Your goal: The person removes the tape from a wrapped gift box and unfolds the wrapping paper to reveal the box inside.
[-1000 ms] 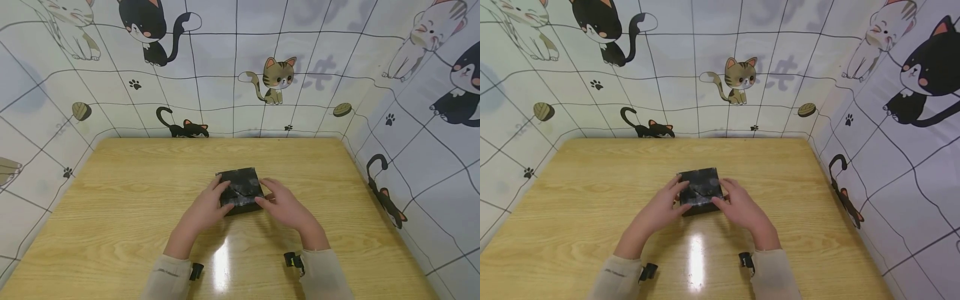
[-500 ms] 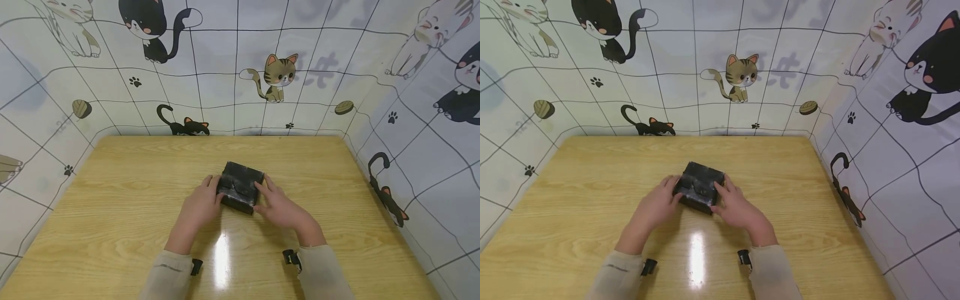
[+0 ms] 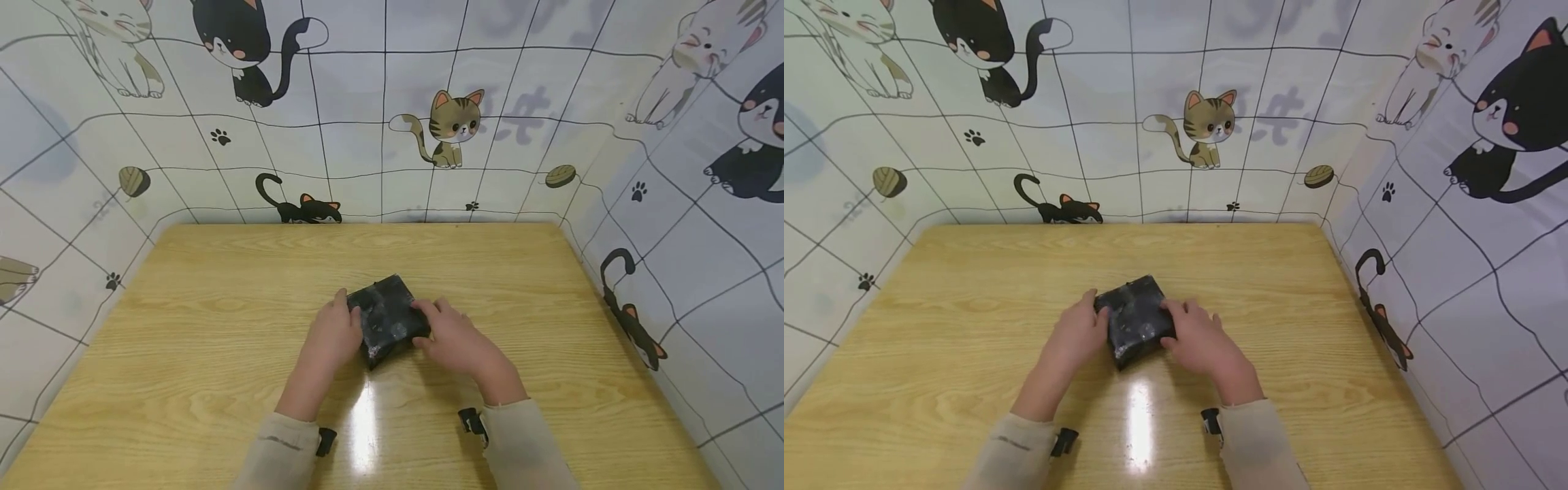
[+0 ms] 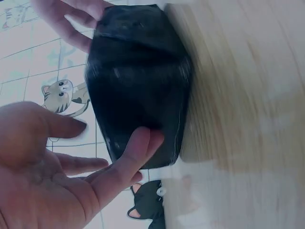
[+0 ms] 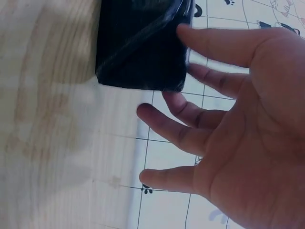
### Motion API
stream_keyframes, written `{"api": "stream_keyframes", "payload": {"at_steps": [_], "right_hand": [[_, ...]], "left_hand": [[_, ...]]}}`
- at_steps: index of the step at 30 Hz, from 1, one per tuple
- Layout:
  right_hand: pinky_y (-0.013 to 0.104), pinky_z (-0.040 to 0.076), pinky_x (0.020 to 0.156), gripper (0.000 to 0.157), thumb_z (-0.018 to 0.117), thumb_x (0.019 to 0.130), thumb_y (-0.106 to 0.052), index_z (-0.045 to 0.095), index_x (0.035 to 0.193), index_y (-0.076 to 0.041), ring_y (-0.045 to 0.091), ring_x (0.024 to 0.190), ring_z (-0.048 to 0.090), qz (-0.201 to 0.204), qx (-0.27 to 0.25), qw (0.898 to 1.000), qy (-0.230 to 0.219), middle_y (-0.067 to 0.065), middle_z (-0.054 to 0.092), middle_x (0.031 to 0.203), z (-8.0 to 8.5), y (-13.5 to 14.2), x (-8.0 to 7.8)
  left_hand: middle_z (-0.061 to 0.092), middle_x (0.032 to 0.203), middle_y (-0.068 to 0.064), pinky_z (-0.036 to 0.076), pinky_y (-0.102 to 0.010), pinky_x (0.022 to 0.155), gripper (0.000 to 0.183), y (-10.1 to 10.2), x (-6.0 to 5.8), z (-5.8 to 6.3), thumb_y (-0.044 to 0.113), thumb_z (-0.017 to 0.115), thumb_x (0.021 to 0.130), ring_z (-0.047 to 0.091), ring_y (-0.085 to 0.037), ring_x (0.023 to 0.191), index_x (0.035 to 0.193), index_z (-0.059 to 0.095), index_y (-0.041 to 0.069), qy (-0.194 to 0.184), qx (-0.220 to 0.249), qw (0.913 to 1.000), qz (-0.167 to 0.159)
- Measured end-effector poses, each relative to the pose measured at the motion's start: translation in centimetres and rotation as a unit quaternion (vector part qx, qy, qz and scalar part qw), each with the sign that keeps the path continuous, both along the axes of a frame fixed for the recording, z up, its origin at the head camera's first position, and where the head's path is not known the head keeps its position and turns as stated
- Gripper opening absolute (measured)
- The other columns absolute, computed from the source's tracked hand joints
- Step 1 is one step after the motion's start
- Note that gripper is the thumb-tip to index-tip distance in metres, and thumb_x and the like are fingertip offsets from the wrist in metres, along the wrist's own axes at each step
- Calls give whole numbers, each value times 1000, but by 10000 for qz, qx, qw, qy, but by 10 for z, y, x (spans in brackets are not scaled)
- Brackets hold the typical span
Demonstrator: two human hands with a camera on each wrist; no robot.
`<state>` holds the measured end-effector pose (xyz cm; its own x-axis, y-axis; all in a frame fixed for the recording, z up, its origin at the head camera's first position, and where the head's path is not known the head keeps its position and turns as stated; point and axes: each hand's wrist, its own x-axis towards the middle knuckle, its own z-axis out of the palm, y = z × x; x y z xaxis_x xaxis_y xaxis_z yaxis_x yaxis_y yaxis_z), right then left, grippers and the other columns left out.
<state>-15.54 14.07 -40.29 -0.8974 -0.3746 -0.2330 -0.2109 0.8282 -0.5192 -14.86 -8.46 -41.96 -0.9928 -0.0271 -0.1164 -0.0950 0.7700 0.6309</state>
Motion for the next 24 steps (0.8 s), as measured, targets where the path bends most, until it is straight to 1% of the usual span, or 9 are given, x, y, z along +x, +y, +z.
{"api": "stream_keyframes", "payload": {"at_steps": [3, 5, 8, 11, 13, 16, 19, 22, 24], "right_hand": [[68, 33, 125, 77, 68, 106, -32, 29, 168, -11, 45, 148, 50, 0, 61, 9998, -198, 26, 42, 164, 0, -2, -1], [60, 43, 120, 82, 69, 105, -34, 25, 169, -5, 39, 142, 57, 17, -34, 9994, -349, 25, 49, 160, 0, -4, -1], [43, 56, 101, 82, 69, 105, -32, 28, 166, 2, 23, 112, 69, 116, -197, 9983, -528, 15, 68, 138, 2, -8, -1], [33, 52, 75, 75, 70, 105, -30, 36, 162, 6, 14, 75, 59, 336, -273, 9970, -641, 6, 75, 111, 5, -12, 1], [31, 52, 73, 69, 69, 106, -29, 42, 160, 6, 11, 75, 60, 579, -345, 9953, -691, 8, 77, 116, 7, -14, 3], [35, 57, 83, 62, 67, 106, -28, 49, 156, 3, 12, 93, 68, 932, -533, 9915, -741, 13, 75, 131, 8, -17, 8], [38, 58, 90, 51, 67, 107, -27, 59, 150, -1, 13, 103, 68, 1063, -699, 9901, -589, 10, 75, 131, 9, -19, 9], [37, 57, 86, 40, 68, 106, -24, 68, 142, -7, 14, 97, 66, 818, -614, 9947, 89, 3, 74, 117, 9, -20, 7], [41, 58, 91, 38, 70, 105, -23, 69, 140, -9, 19, 105, 65, 541, -432, 9950, 718, 4, 70, 121, 10, -20, 5]], "left_hand": [[40, 157, -37, 53, -63, 109, 70, 2, 0, 0, 36, 56, 111, 59, -54, 134, 164, 32, -3, -83, 271, 9996, -22], [38, 157, -33, 54, -61, 107, 78, 2, -1, -2, 44, 62, 108, 61, -50, 132, 166, 31, 3, -198, 326, 9992, -99], [41, 156, -28, 54, -59, 107, 83, 1, -3, -6, 49, 69, 103, 62, -45, 130, 166, 34, 8, -241, 265, 9992, -185], [45, 157, -25, 52, -61, 110, 78, -2, -4, -10, 42, 72, 102, 60, -45, 136, 165, 38, 9, -118, 253, 9994, -182], [42, 162, -26, 50, -63, 112, 72, -4, -4, -11, 35, 69, 104, 55, -49, 141, 164, 39, 7, -2, 271, 9996, -64], [38, 164, -31, 49, -65, 113, 65, -6, -5, -12, 27, 63, 108, 53, -54, 142, 162, 39, 2, 121, 293, 9993, 171], [45, 160, -32, 49, -64, 113, 60, -6, -8, -13, 23, 59, 110, 55, -54, 140, 161, 40, -1, 206, 284, 9988, 345], [61, 148, -29, 59, -53, 97, 56, -5, -11, -15, 19, 55, 111, 74, -41, 105, 163, 40, 2, 183, 417, 9986, 273], [70, 137, -27, 60, -42, 79, 55, -5, -13, -16, 17, 52, 112, 70, -28, 74, 164, 40, 5, 143, 545, 9983, 146]]}}
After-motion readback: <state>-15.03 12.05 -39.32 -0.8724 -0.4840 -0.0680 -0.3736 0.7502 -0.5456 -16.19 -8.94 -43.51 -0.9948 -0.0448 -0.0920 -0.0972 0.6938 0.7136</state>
